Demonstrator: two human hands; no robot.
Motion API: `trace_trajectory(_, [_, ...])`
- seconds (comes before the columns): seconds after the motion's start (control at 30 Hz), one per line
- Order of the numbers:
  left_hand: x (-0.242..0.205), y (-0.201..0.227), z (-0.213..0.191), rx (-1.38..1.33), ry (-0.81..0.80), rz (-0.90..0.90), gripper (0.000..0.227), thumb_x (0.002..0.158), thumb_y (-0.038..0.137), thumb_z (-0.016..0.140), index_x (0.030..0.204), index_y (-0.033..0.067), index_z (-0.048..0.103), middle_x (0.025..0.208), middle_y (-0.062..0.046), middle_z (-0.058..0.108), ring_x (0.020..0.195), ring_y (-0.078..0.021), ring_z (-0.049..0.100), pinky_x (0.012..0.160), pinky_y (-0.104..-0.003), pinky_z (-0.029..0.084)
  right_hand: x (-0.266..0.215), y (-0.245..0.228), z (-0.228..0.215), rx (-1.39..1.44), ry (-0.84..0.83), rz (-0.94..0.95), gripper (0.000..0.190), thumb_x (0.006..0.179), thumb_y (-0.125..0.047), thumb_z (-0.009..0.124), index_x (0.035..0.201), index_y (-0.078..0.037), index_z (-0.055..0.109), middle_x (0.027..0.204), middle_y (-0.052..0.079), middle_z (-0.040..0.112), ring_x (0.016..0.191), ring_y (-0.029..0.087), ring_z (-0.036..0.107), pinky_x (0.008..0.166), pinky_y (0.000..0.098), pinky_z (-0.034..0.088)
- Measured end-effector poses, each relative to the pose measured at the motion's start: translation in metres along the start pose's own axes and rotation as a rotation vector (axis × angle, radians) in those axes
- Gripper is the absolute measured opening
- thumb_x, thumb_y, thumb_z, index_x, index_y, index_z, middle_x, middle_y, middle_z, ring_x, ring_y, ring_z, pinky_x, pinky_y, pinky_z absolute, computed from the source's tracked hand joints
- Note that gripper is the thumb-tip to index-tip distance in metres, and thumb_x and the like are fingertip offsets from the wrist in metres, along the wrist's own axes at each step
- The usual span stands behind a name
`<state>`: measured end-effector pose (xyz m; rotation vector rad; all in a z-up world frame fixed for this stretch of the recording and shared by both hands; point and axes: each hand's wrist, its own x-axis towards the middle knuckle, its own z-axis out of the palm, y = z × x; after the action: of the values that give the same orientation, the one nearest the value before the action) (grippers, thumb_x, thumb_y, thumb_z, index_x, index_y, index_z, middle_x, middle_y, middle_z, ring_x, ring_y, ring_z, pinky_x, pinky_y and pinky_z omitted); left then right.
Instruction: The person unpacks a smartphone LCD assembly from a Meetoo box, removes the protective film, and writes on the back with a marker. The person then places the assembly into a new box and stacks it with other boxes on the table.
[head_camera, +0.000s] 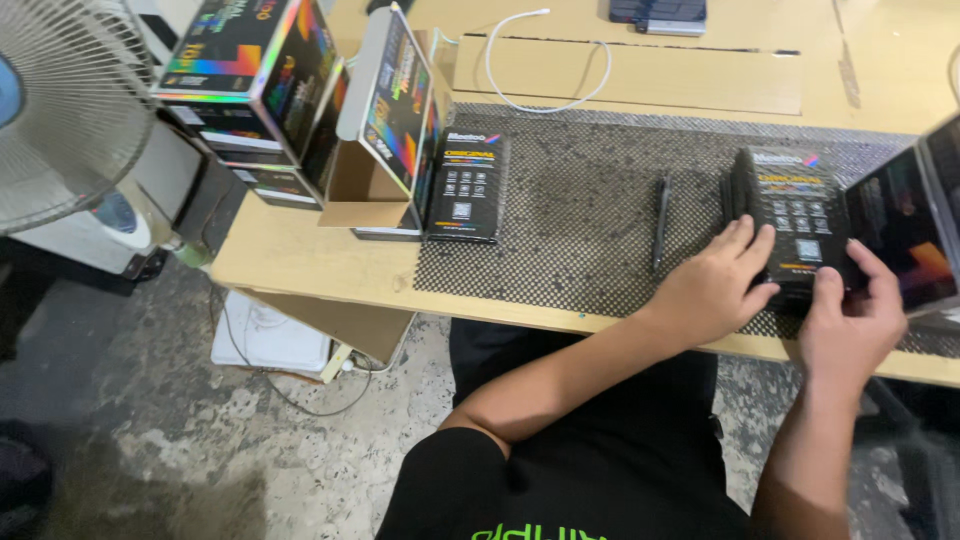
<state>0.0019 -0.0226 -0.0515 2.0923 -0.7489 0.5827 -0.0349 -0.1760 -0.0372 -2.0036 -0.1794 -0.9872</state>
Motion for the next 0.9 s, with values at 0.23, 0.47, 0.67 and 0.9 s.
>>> trace_trajectory(0.23, [-0.001, 0.006, -0.016, -0.03, -0.047, -0.036, 0.071, 0.094, 0.035, 0.059, 0.153, -0.0002, 0.039, 0.155, -0.033, 0.046, 0.147, -0.0447, 0.047, 0.123, -0.049, 0.04, 0.004, -0.01, -0.002, -0.087, 0.007, -0.118, 0.03, 0.103, 0.016, 0.062, 0.133, 0.016, 0.066, 0.135, 0.031, 0.062, 0.126, 0.041, 0.059, 0.113, 0.0481, 0.046])
trace_trajectory(0.47, [-0.001, 0.005, -0.02, -0.074, -0.059, -0.047, 0.069, 0.093, 0.032, 0.06, 0.151, 0.001, 0.042, 0.156, -0.032, 0.047, 0.148, -0.0402, 0.047, 0.12, -0.047, 0.043, 0.004, -0.019, -0.001, -0.063, 0.018, -0.16, 0.03, 0.103, 0.017, 0.058, 0.132, 0.02, 0.065, 0.136, 0.035, 0.061, 0.128, 0.042, 0.059, 0.114, 0.0497, 0.047])
trace_trajectory(0.67, [-0.002, 0.007, -0.024, -0.112, -0.048, -0.041, 0.068, 0.092, 0.03, 0.061, 0.15, -0.0008, 0.043, 0.155, -0.033, 0.046, 0.146, -0.0412, 0.048, 0.122, -0.046, 0.041, 0.006, -0.025, -0.001, -0.044, 0.042, -0.128, 0.028, 0.102, 0.016, 0.058, 0.128, 0.016, 0.066, 0.134, 0.032, 0.061, 0.127, 0.04, 0.06, 0.114, 0.0478, 0.047])
trace_trajectory(0.9, [0.0, 0.016, -0.036, -0.188, -0.07, -0.092, 0.078, 0.092, 0.037, 0.062, 0.156, 0.002, 0.035, 0.16, -0.033, 0.039, 0.151, -0.0421, 0.041, 0.126, -0.046, 0.035, 0.006, -0.016, 0.001, 0.059, 0.018, 0.039, 0.037, 0.103, 0.007, 0.055, 0.14, 0.011, 0.055, 0.141, 0.027, 0.057, 0.131, 0.035, 0.056, 0.114, 0.0422, 0.044])
